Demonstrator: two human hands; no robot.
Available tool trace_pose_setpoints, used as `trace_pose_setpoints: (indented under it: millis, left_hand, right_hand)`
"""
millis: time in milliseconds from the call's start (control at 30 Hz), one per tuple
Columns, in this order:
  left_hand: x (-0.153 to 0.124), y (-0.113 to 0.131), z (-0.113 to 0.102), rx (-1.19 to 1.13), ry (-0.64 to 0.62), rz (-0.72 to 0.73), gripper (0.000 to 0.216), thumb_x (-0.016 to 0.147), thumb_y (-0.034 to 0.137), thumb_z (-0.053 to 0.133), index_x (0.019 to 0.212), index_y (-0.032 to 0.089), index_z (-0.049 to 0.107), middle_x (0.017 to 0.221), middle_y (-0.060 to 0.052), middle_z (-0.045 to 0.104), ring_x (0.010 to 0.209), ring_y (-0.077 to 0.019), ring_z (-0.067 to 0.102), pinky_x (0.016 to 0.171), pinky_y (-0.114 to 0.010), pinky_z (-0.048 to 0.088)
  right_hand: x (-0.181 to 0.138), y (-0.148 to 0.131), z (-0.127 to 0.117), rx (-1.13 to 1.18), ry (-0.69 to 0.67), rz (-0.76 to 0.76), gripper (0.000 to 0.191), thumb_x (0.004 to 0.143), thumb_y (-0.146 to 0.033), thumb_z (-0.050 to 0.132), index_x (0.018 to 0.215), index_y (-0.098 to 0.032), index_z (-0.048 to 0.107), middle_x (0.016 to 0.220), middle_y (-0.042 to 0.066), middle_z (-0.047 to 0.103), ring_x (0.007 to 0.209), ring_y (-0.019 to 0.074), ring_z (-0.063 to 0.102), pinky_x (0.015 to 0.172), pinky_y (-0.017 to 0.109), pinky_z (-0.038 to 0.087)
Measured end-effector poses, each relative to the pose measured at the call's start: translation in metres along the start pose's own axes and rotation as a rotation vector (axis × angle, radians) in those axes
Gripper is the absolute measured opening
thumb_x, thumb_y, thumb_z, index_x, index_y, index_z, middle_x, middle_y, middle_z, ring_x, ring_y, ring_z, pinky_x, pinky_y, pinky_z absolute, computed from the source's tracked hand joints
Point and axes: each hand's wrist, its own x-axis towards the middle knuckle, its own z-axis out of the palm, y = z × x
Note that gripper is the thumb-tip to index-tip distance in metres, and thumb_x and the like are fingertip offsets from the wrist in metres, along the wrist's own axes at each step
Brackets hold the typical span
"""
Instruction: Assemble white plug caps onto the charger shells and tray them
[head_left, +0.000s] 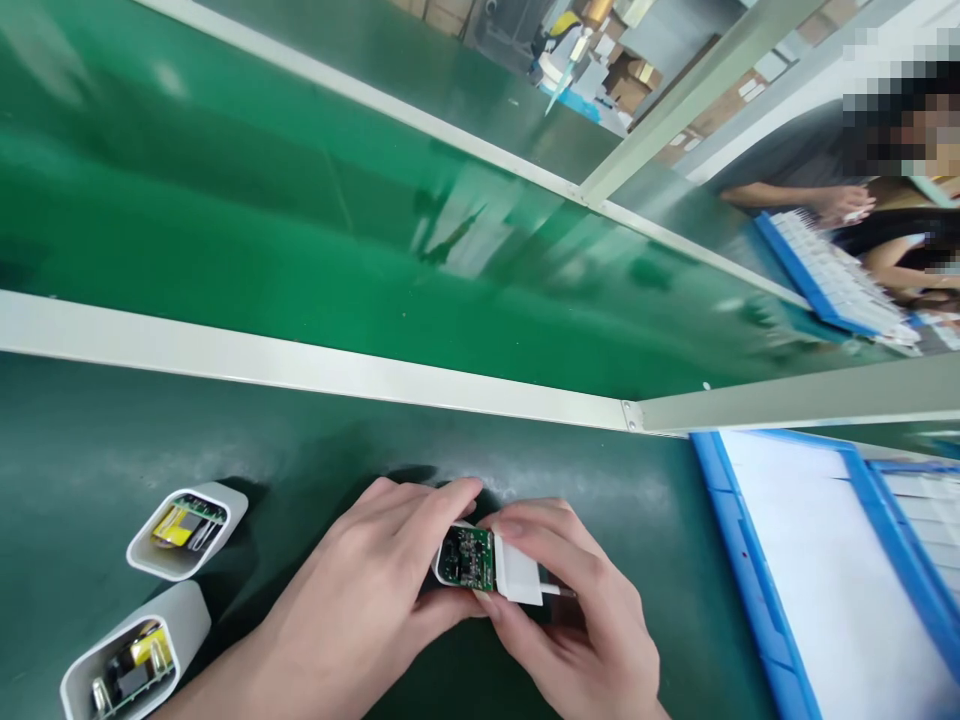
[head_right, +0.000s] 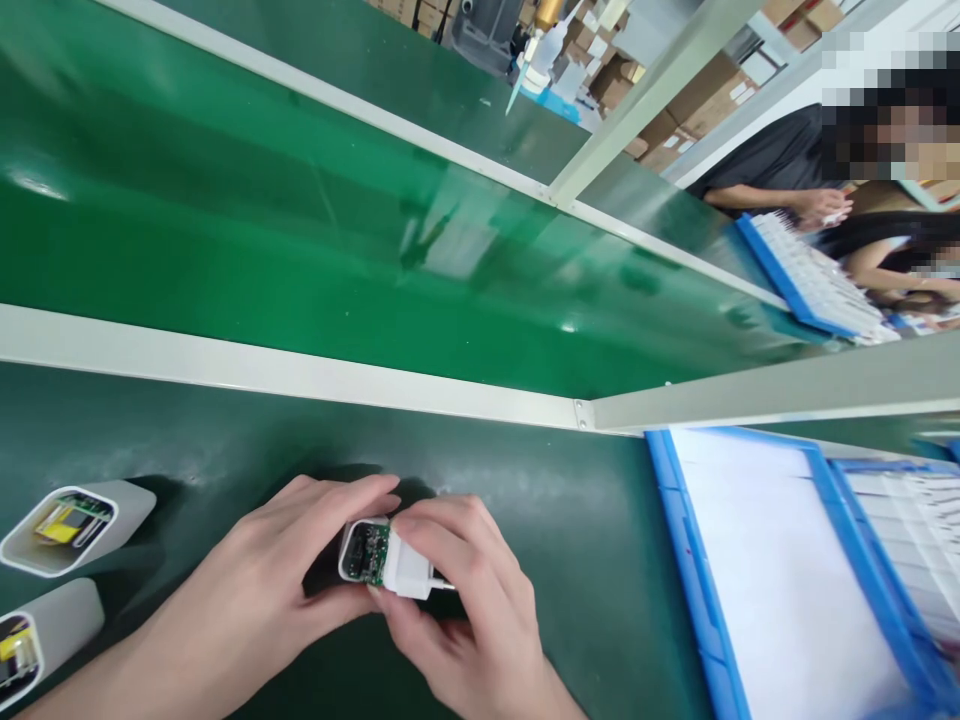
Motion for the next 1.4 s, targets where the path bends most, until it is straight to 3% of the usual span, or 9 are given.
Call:
trace_pose_setpoints:
  millis: [267,433,633,933,1400]
  left_hand:
    - [-0.001,-0.002,0.0,0.015,-0.03,0.004,0.057,0.087,0.009,0.064,0.136,0.025,0.042,0.121,-0.003,0.07,0.103,-0.0199,0.068,0.085,-0.033,0.056]
    - [-0.002,-0.002,0.0,0.036,-0.024,0.003,0.059,0.085,0.006,0.061,0.137,0.025,0.041,0.115,-0.002,0.071,0.098,-0.0194,0.068,0.084,-0.032,0.055]
    - [-0.001,-0.001,0.0,0.062,-0.015,0.016,0.061,0.08,0.0,0.055,0.135,0.023,0.042,0.106,0.0,0.071,0.093,-0.018,0.068,0.081,-0.031,0.054]
    - [-0.001,-0.001,0.001,0.044,-0.029,0.008,0.057,0.083,0.005,0.058,0.133,0.026,0.041,0.109,0.0,0.072,0.094,-0.0183,0.068,0.078,-0.031,0.054]
    - [-0.001,-0.001,0.0,0.078,-0.037,0.018,0.051,0.085,0.008,0.058,0.132,0.024,0.042,0.114,-0.003,0.072,0.095,-0.0201,0.068,0.079,-0.032,0.054]
  right_hand:
    - [0.003,0.0,0.002,-0.018,0.028,-0.026,0.047,0.083,0.004,0.065,0.126,-0.014,0.056,0.113,0.012,0.06,0.101,0.025,0.058,0.081,0.041,0.052]
    - [0.002,-0.003,0.006,-0.001,0.047,0.006,0.046,0.084,0.002,0.066,0.126,-0.017,0.056,0.115,0.011,0.058,0.097,0.0227,0.059,0.077,0.038,0.054]
    - [0.003,-0.004,0.013,0.077,0.052,0.048,0.049,0.084,0.004,0.065,0.125,-0.02,0.056,0.113,0.011,0.062,0.1,0.0253,0.063,0.08,0.042,0.056]
    - [0.008,-0.007,0.008,0.041,0.088,-0.008,0.046,0.08,0.003,0.066,0.117,-0.021,0.054,0.108,0.009,0.064,0.087,0.0217,0.063,0.075,0.041,0.056]
    - [0.011,-0.005,0.006,0.008,0.026,-0.011,0.042,0.083,0.0,0.066,0.118,-0.02,0.056,0.107,0.01,0.064,0.092,0.0241,0.064,0.076,0.041,0.058]
